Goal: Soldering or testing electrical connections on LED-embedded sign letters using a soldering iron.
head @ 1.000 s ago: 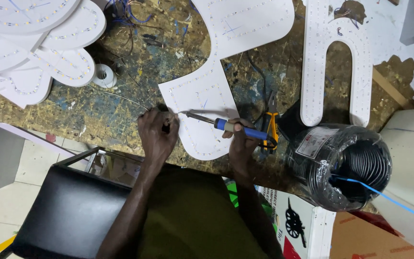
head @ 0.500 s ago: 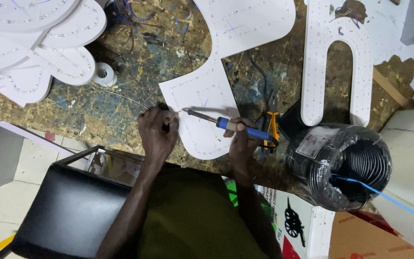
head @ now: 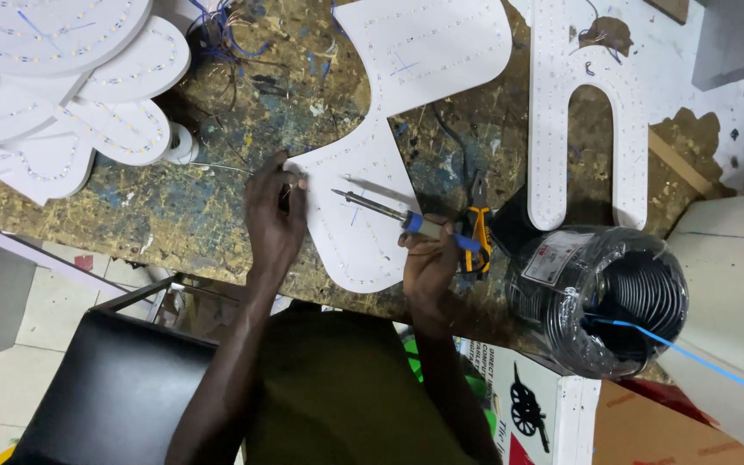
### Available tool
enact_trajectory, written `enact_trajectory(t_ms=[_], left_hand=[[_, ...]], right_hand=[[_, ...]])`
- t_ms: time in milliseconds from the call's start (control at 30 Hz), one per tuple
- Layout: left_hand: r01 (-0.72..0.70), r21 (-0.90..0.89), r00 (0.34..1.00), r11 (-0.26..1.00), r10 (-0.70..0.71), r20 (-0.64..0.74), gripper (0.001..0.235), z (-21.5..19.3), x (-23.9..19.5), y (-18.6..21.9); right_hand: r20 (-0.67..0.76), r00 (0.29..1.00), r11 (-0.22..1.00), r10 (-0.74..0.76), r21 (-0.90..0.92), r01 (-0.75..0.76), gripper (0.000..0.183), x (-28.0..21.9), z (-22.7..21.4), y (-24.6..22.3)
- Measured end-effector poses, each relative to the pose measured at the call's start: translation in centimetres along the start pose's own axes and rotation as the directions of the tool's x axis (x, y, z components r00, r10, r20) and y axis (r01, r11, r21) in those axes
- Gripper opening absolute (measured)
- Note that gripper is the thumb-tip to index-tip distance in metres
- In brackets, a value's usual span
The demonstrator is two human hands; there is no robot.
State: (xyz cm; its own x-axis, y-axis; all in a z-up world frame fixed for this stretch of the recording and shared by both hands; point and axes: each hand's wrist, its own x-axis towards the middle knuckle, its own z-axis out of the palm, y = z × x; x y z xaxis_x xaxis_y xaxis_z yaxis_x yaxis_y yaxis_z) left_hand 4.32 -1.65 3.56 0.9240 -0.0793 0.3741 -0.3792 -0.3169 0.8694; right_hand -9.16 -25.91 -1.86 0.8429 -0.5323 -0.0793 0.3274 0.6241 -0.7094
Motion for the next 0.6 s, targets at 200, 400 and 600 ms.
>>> enact_trajectory(t_ms=[200, 400, 600], left_hand=[[0.049, -0.090, 0.999, 0.995, -0.047, 0.016, 0.011, 1.7, -1.6, -1.7], [-0.018, 0.030, 0.998, 0.999, 0.016, 0.060, 0.011, -0.9, -0.7, 2.4], [-0.135, 0.382, 0.990, 0.914, 0.110, 0.085, 0.028, -2.2, 1.8, -0.1]], right_hand=[[-0.050, 0.996, 0.996, -0.071, 0.045, 0.073, 0.025, 1.2, -2.8, 0.4], [-0.050, 0.995, 0.992, -0.082, 0.090, 0.086, 0.034, 2.5, -3.7, -0.2], [-0.027, 0.996, 0.982, -0.080, 0.170, 0.083, 0.027, 2.6, -3.9, -0.2]])
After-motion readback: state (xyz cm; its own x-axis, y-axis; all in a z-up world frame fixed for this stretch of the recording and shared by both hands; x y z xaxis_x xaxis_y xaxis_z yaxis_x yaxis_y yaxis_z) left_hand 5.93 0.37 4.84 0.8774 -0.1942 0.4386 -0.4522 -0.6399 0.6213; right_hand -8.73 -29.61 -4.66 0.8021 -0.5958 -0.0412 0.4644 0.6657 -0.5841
